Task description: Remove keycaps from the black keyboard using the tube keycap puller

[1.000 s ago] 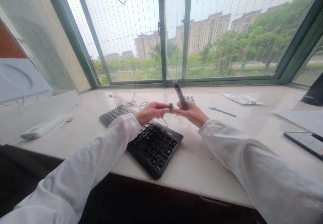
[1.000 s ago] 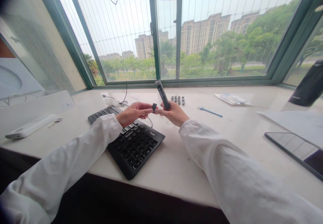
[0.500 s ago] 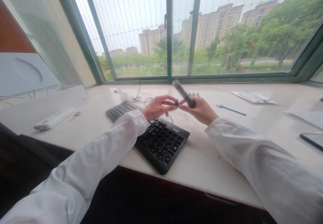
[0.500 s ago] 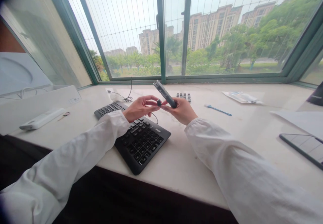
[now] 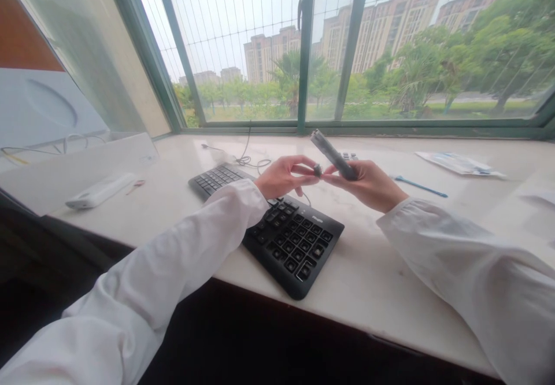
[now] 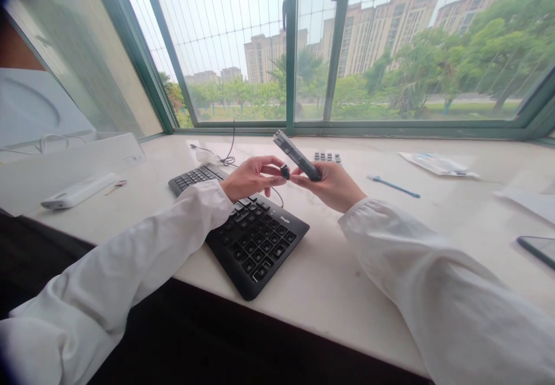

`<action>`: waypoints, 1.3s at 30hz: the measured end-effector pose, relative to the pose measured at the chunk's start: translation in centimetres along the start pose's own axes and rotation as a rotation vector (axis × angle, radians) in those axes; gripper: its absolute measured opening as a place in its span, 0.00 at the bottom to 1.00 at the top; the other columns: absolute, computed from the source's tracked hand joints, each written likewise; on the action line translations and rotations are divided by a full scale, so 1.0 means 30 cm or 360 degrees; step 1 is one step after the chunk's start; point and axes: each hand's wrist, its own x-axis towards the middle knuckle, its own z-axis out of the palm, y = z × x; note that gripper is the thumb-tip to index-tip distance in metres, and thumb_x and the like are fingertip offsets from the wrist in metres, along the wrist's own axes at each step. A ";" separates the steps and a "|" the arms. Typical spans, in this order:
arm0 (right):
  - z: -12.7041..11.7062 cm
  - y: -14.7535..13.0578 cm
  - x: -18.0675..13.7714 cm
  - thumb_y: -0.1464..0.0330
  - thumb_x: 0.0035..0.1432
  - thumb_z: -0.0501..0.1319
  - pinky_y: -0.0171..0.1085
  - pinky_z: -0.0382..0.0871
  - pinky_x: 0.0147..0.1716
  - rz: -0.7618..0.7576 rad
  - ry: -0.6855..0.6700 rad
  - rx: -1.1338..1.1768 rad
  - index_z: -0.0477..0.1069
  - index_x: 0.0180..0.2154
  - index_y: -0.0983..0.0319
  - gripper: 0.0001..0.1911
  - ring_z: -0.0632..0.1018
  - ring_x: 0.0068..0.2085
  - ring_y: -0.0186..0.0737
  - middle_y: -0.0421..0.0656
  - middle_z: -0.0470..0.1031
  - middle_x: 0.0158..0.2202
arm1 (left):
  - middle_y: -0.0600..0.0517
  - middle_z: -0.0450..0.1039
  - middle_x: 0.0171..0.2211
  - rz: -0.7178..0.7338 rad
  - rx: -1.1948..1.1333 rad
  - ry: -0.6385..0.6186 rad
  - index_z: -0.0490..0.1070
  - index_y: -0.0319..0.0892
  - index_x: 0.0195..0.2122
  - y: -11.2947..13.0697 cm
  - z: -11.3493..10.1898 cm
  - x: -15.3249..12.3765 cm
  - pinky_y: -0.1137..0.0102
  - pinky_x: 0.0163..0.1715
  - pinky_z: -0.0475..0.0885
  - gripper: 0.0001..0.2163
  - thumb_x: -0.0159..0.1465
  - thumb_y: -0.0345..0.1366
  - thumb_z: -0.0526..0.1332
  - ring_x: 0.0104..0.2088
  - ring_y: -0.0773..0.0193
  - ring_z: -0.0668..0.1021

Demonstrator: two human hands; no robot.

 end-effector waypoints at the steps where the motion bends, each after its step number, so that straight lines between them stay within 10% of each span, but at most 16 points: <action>1: -0.001 -0.007 0.000 0.49 0.50 0.67 0.35 0.53 0.25 0.0003 -0.0005 0.0001 0.80 0.34 0.64 0.24 0.62 0.25 0.33 0.38 0.65 0.23 | 0.44 0.78 0.38 -0.0011 -0.0012 -0.0016 0.73 0.35 0.44 -0.001 -0.004 0.001 0.76 0.21 0.73 0.16 0.58 0.37 0.69 0.27 0.70 0.76; 13: -0.017 -0.115 -0.020 0.51 0.52 0.66 0.34 0.48 0.22 0.0075 -0.0126 0.0058 0.77 0.32 0.65 0.22 0.58 0.24 0.31 0.37 0.58 0.21 | 0.52 0.71 0.33 -0.0184 -0.0310 -0.0227 0.76 0.37 0.43 0.039 -0.031 -0.029 0.79 0.15 0.51 0.16 0.58 0.41 0.70 0.18 0.82 0.59; 39: -0.029 -0.169 -0.034 0.50 0.52 0.65 0.35 0.49 0.22 -0.0007 -0.0167 0.0051 0.75 0.29 0.63 0.22 0.60 0.24 0.32 0.39 0.60 0.22 | 0.54 0.73 0.31 -0.0103 -0.0321 -0.0243 0.75 0.38 0.40 0.047 -0.042 -0.036 0.78 0.15 0.53 0.14 0.56 0.39 0.72 0.17 0.81 0.62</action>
